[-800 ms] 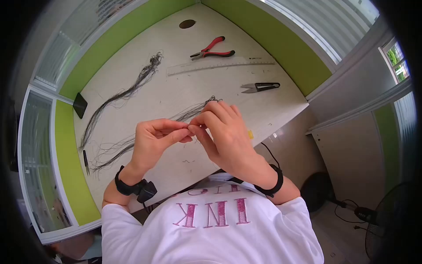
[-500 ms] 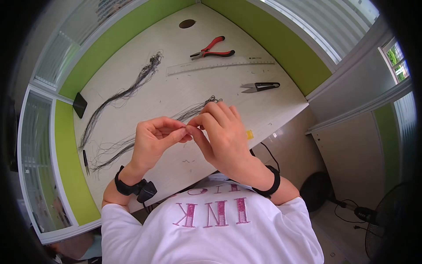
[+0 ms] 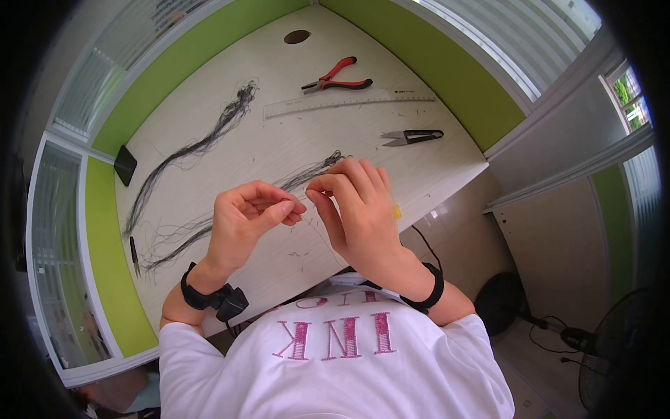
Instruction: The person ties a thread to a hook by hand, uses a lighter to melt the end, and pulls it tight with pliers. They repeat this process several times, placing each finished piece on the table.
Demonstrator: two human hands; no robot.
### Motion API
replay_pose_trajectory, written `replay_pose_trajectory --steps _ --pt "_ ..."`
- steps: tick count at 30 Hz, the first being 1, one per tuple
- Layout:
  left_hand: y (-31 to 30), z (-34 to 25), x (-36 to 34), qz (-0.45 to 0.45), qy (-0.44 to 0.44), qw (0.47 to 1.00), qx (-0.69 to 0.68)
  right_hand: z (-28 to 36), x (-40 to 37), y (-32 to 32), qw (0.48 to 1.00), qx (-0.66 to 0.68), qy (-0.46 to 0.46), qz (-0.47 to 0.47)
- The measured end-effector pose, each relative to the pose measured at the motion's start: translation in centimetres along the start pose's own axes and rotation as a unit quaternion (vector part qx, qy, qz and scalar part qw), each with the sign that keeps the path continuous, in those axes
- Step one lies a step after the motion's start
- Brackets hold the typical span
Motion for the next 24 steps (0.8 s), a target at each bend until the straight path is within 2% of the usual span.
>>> replay_pose_trajectory --steps 2,3,5,6,12,13,15,16,17,18,21,22,23,24 --pt "0.0 -0.1 0.0 -0.003 0.006 1.000 -0.004 -0.9 -0.7 -0.9 0.997 0.003 0.009 0.080" --pt "-0.1 -0.2 0.0 -0.004 0.007 1.000 -0.005 -1.1 -0.8 -1.7 0.997 0.004 0.008 0.081" --pt "-0.2 -0.3 0.1 0.001 0.004 1.000 -0.017 -1.0 -1.2 -2.9 0.972 0.020 0.017 0.232" --pt "-0.2 -0.3 0.1 0.001 0.005 1.000 -0.020 -1.0 -1.8 -3.4 0.960 0.005 0.035 0.276" --pt "0.0 -0.4 0.1 0.029 -0.031 0.998 -0.040 -2.7 -4.8 -3.8 0.939 -0.050 0.088 0.329" --pt "0.0 -0.4 0.1 0.032 -0.041 0.998 -0.041 -2.7 -4.7 -3.7 0.939 -0.050 0.090 0.328" --pt "0.1 -0.5 0.0 0.036 -0.051 0.997 -0.038 -2.8 -4.4 -3.4 0.941 0.126 0.240 0.202" --pt "0.1 -0.5 0.0 0.038 -0.053 0.997 -0.035 -2.5 -4.0 -3.3 0.941 0.126 0.242 0.199" --pt "0.2 -0.4 0.0 0.040 -0.056 0.997 -0.032 -2.2 -3.6 -3.1 0.904 0.271 0.307 0.122" --pt "0.3 -0.5 -0.1 0.041 -0.056 0.997 -0.031 -1.9 -3.4 -2.7 0.838 0.408 0.361 0.041" --pt "0.3 -0.5 -0.1 0.045 -0.073 0.996 -0.036 -0.9 -3.1 -0.6 0.819 0.457 0.347 0.028" --pt "0.3 -0.4 -0.2 0.049 -0.080 0.995 -0.038 -0.7 -3.2 0.1 0.804 0.470 0.358 0.067" --pt "0.3 -0.4 -0.2 0.053 -0.088 0.994 -0.040 -0.5 -3.3 0.6 0.757 0.521 0.391 0.055" --pt "0.3 -0.4 -0.2 0.052 -0.088 0.994 -0.040 -0.5 -3.3 1.0 0.745 0.534 0.397 0.045"
Point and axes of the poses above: each hand's wrist, its own x-axis towards the middle knuckle, its own y-axis out of the palm, z = x × y, the point moved 3 cm from there along x, towards the middle knuckle, and after that the axes turned 14 degrees about -y, right-handed, at the moved point
